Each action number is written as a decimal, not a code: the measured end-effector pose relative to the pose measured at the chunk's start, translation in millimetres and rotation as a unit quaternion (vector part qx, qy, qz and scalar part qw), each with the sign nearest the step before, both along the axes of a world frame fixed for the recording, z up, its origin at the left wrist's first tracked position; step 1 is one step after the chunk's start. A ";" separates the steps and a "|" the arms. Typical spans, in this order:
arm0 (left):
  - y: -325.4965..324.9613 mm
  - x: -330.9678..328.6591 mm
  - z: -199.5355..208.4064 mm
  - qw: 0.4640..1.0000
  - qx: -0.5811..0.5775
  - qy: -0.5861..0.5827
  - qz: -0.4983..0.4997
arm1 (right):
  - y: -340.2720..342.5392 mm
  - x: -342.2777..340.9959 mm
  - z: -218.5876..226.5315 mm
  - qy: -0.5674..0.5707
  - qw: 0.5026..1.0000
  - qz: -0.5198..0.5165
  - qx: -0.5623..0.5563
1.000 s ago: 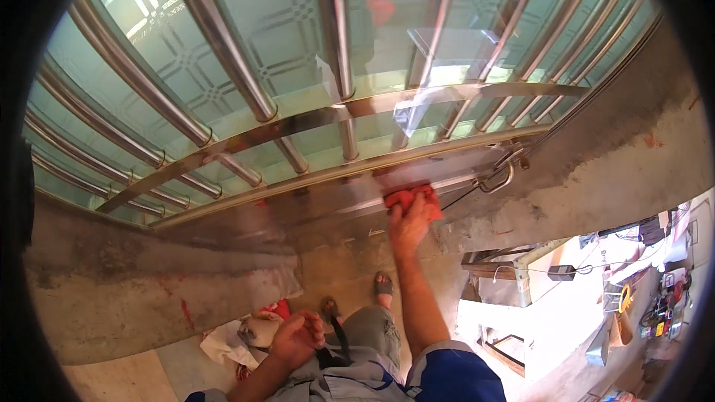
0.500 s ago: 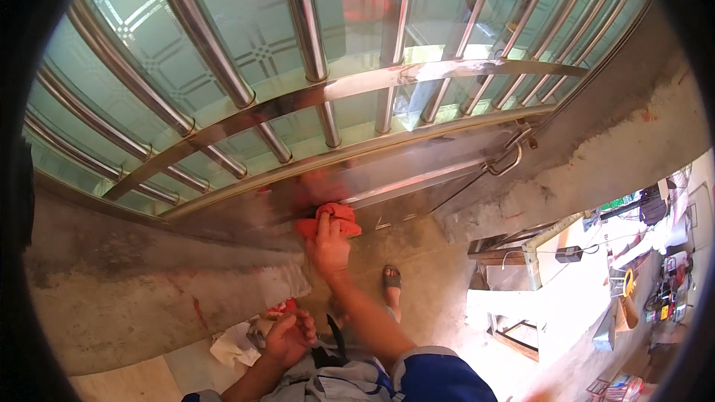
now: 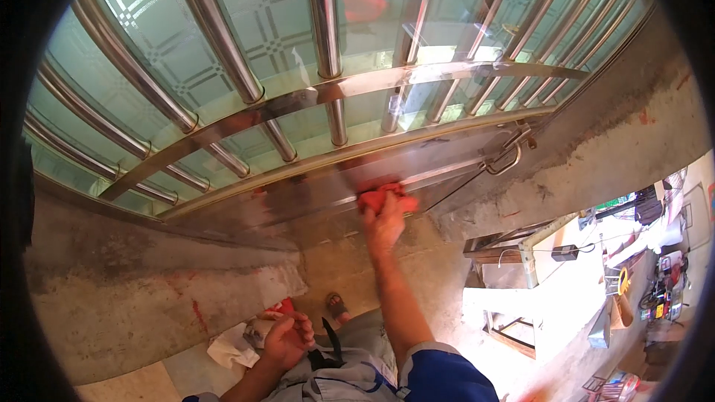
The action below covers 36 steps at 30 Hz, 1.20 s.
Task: The person fastens a waist strap and cleans a metal security door by wiping its frame, bars, glass panels, and lower panels with a cloth.
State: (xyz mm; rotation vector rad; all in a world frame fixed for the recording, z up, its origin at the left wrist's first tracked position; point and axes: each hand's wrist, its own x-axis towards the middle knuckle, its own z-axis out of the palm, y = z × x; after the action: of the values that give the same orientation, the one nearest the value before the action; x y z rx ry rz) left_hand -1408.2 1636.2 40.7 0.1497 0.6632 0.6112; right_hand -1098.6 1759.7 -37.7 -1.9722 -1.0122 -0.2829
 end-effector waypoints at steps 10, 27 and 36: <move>-10.9 6.9 4.5 0.999 0.016 0.011 0.033 | 0.4 -105.6 13.8 0.120 0.965 0.230 -0.039; -15.4 2.2 -3.2 1.000 0.002 0.001 0.027 | 30.7 -36.3 -10.1 0.431 0.894 -0.001 0.123; -7.8 12.2 -1.4 1.000 0.021 0.015 -0.003 | 23.9 -63.4 -14.0 0.382 0.921 0.015 0.071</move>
State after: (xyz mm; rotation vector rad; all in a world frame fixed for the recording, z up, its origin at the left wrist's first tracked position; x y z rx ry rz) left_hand -1396.0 1628.3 39.3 0.2005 0.6797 0.6177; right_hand -1161.9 1783.6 -51.7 -1.6974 -0.4883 0.4049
